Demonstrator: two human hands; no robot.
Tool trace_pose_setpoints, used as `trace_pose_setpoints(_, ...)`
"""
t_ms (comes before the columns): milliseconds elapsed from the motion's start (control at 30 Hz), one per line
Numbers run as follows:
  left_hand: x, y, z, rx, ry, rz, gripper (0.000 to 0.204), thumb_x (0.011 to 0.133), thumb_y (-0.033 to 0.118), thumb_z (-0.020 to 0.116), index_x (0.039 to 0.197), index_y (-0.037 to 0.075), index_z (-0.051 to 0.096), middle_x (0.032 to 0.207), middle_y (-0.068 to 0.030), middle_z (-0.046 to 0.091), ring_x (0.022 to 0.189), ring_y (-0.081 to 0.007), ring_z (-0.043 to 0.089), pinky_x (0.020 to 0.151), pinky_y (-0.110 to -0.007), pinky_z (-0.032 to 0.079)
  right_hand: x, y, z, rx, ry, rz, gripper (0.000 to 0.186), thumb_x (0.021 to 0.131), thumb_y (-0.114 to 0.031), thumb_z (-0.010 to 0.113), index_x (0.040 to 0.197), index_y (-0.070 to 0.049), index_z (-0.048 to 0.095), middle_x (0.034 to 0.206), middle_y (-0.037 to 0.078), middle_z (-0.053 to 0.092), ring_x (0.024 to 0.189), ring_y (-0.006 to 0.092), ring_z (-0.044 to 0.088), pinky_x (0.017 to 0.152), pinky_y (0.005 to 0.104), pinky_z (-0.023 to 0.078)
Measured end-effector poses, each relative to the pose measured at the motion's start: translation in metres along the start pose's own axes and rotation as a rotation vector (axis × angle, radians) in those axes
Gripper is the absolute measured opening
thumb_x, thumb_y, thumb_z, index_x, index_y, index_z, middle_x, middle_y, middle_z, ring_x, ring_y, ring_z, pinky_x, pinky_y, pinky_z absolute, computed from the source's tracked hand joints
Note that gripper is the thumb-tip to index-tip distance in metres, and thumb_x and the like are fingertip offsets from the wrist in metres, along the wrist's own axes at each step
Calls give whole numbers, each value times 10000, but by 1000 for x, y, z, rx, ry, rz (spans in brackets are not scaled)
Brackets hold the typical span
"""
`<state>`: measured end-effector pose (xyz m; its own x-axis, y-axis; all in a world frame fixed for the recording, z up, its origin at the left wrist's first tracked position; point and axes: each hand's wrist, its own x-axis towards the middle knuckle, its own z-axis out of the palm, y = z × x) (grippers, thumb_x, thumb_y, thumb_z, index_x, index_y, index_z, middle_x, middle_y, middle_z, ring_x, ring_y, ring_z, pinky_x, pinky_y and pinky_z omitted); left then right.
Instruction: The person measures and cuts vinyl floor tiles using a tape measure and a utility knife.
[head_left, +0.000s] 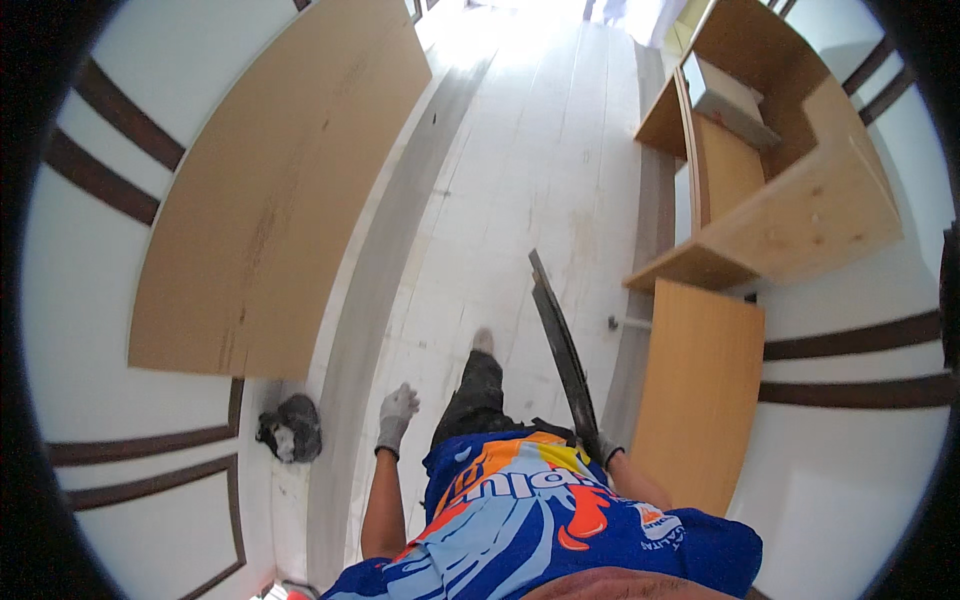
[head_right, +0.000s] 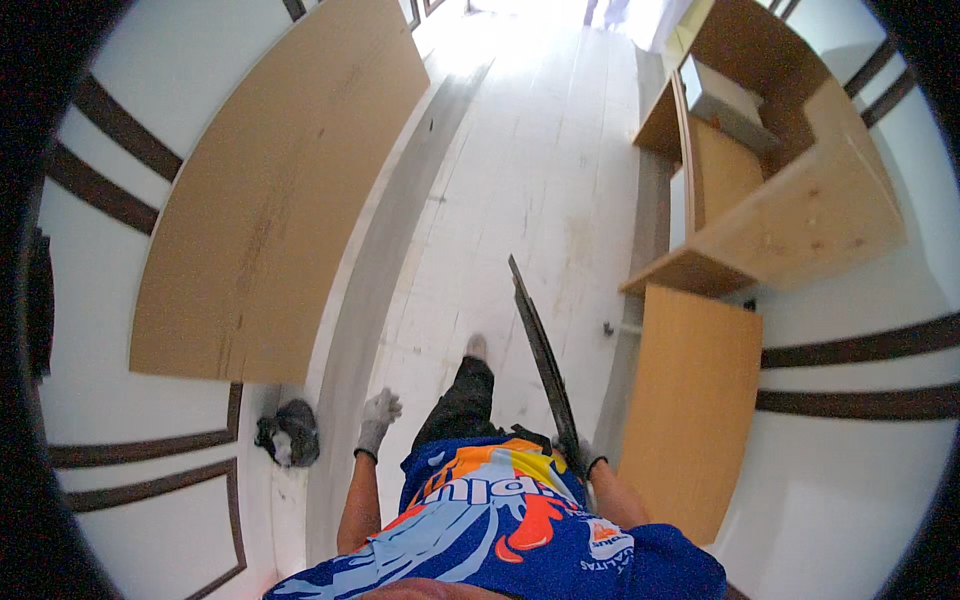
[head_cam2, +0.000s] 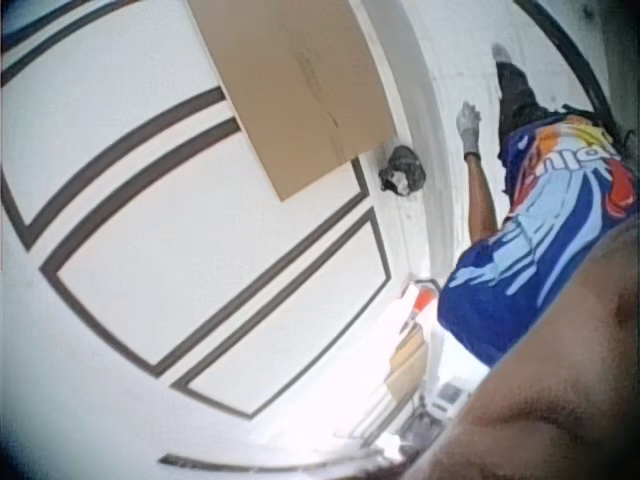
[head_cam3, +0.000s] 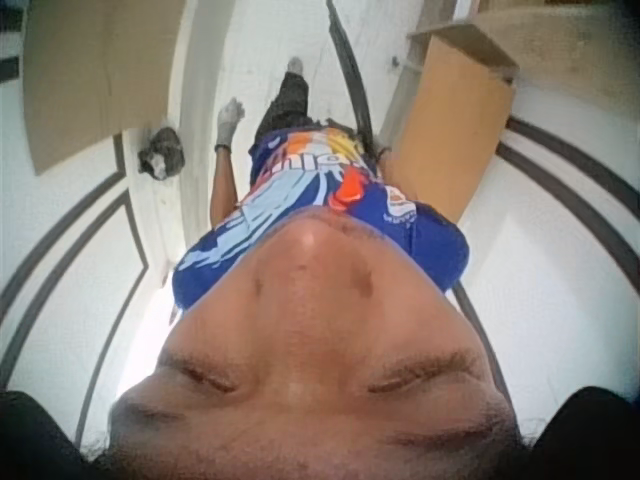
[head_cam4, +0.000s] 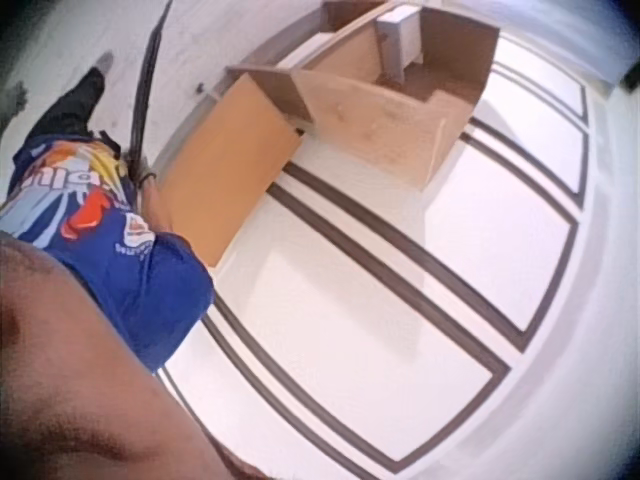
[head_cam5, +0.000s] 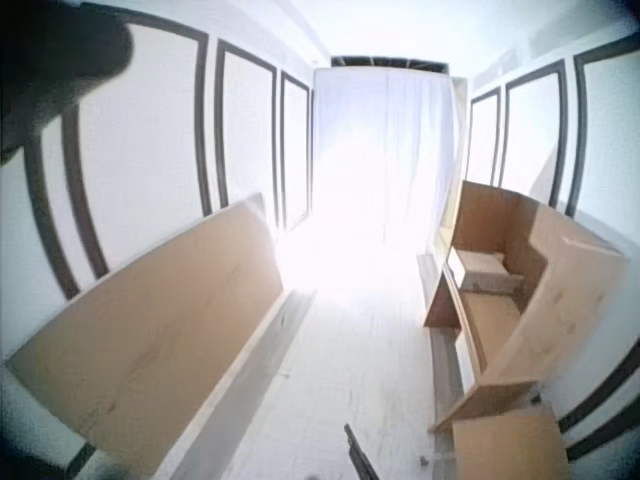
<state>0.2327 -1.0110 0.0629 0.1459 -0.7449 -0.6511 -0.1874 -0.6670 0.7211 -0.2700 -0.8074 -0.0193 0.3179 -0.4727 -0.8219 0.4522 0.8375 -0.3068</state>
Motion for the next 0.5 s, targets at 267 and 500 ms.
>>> trace_pose_setpoints(267,267,238,0,-198,-34,240,418,1048,431,560,1042,39,704,818,-54,697,685,-124,642,575,-269,501,124,-268,86,8,432,-43,718,981,-752,415,1052,-118,742,835,77,701,699,211,655,615,341,538)
trace_pose_setpoints(500,458,514,132,148,-204,308,388,1058,383,557,1223,55,682,1001,-75,736,868,-155,676,759,-325,547,215,-429,54,210,410,-216,632,993,-719,450,683,-189,599,550,26,514,477,187,497,457,356,417)
